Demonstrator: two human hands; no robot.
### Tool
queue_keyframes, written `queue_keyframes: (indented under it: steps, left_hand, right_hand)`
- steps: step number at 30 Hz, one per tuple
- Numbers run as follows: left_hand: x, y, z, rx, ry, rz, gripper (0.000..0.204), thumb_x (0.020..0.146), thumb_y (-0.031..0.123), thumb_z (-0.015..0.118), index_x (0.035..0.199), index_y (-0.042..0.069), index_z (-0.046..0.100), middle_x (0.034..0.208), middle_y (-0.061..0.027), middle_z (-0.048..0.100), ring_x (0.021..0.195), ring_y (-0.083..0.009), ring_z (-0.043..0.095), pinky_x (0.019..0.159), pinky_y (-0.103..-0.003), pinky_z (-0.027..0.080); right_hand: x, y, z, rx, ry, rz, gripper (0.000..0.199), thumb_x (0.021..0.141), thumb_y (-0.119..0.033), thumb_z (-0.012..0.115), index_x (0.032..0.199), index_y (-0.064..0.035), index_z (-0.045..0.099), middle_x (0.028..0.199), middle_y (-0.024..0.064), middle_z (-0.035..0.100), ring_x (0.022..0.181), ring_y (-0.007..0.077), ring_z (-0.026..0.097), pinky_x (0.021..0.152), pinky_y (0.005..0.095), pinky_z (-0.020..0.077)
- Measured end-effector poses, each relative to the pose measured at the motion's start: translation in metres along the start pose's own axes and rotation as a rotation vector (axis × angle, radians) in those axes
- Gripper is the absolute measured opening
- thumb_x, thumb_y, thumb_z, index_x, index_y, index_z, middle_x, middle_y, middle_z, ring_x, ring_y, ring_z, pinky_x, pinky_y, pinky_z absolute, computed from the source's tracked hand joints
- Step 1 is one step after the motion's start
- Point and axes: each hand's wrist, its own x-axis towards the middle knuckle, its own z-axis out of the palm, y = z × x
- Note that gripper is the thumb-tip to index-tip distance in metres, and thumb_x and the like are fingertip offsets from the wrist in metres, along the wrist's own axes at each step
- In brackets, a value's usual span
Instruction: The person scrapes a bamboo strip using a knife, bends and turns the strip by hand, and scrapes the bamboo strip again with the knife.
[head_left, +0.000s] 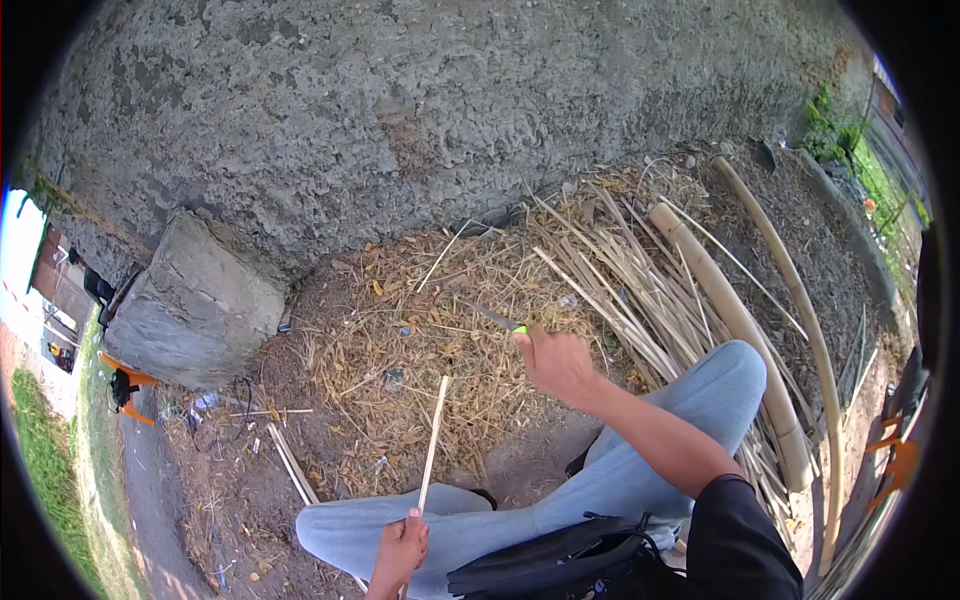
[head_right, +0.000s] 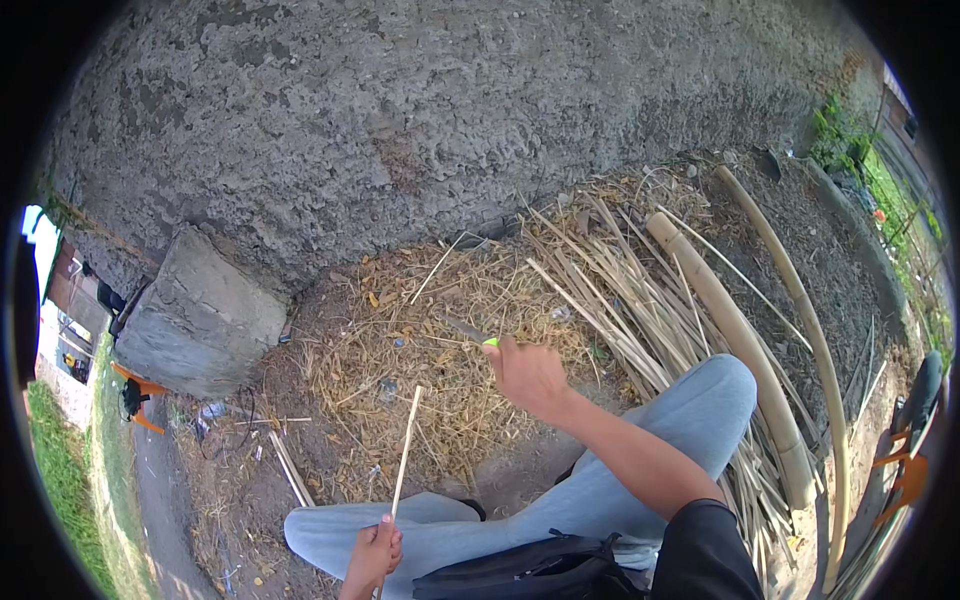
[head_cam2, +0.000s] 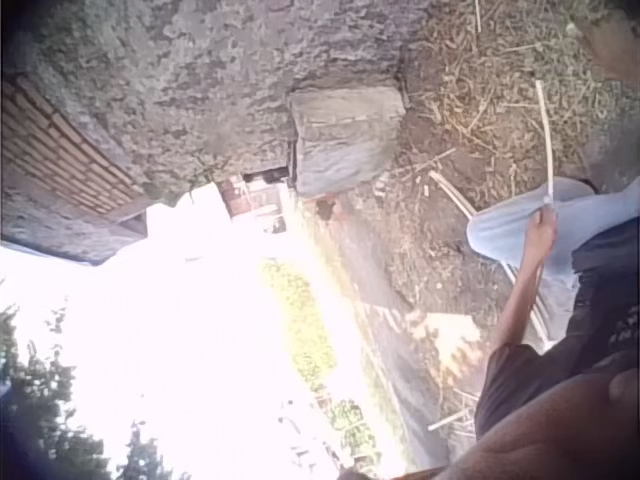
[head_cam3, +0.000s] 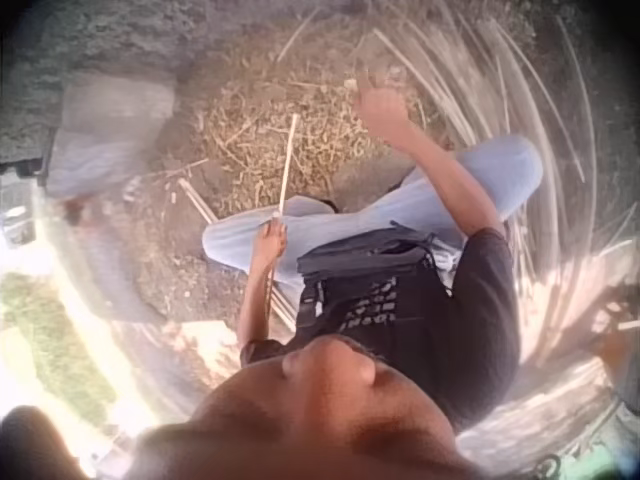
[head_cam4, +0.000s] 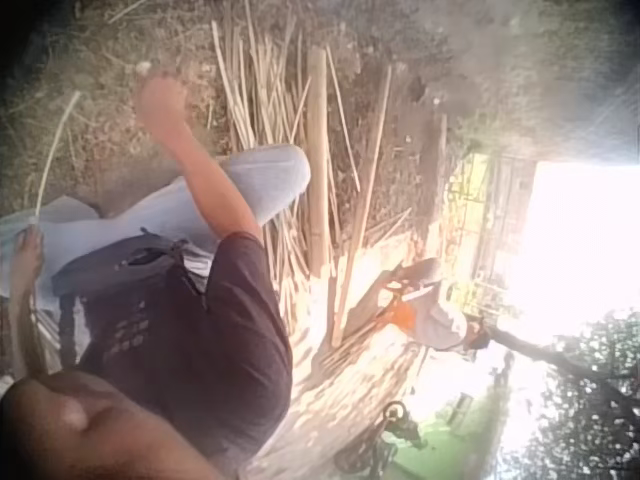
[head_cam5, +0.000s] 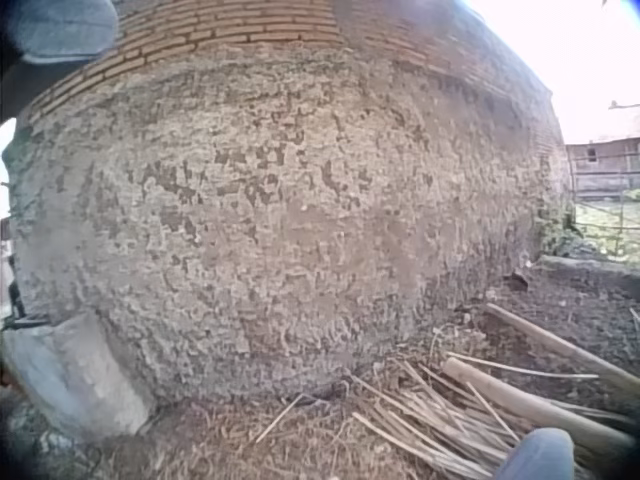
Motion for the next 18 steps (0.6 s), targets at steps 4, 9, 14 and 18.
queue_keyframes:
  steps: [4,9,14,18]
  left_hand:
    - [-0.004,0.022,0.006,-0.003,-0.037,-0.051,0.047,0.103,0.045,0.043,0.074,0.008,0.044,0.051,0.0049,0.031,0.038,-0.0042,0.026,0.034,-0.024,0.016]
    - [-0.005,0.023,0.015,-0.071,-0.099,0.004,0.048,0.103,0.045,0.041,0.073,0.008,0.043,0.052,0.0051,0.031,0.038,-0.0041,0.026,0.034,-0.023,0.016]
    - [-0.012,0.023,0.027,0.008,-0.072,0.051,0.050,0.104,0.043,0.039,0.071,0.007,0.045,0.053,0.0042,0.035,0.041,-0.0058,0.031,0.038,-0.024,0.024]
    - [-0.015,0.012,0.028,-0.015,-0.088,0.074,0.052,0.104,0.044,0.038,0.070,0.006,0.045,0.053,0.0031,0.036,0.043,-0.0069,0.034,0.040,-0.025,0.027]
  right_hand:
    - [-0.055,-0.046,0.015,0.108,0.177,-0.377,0.040,0.100,-0.040,0.044,0.091,-0.0016,0.054,0.067,0.0166,0.064,0.048,0.0333,0.063,0.040,0.0458,0.0469]
    - [-0.069,-0.044,0.015,0.014,0.139,-0.465,0.044,0.099,-0.043,0.046,0.089,-0.0006,0.053,0.068,0.0170,0.064,0.047,0.0333,0.063,0.039,0.0442,0.0480]
    - [-0.062,-0.041,0.020,-0.052,0.171,-0.463,0.045,0.099,-0.044,0.046,0.085,-0.0017,0.053,0.064,0.0167,0.062,0.045,0.0301,0.062,0.036,0.0418,0.0468]
    - [-0.058,-0.041,0.020,-0.120,0.168,-0.436,0.044,0.098,-0.044,0.047,0.082,-0.0040,0.054,0.061,0.0139,0.061,0.049,0.0294,0.064,0.040,0.0404,0.0484]
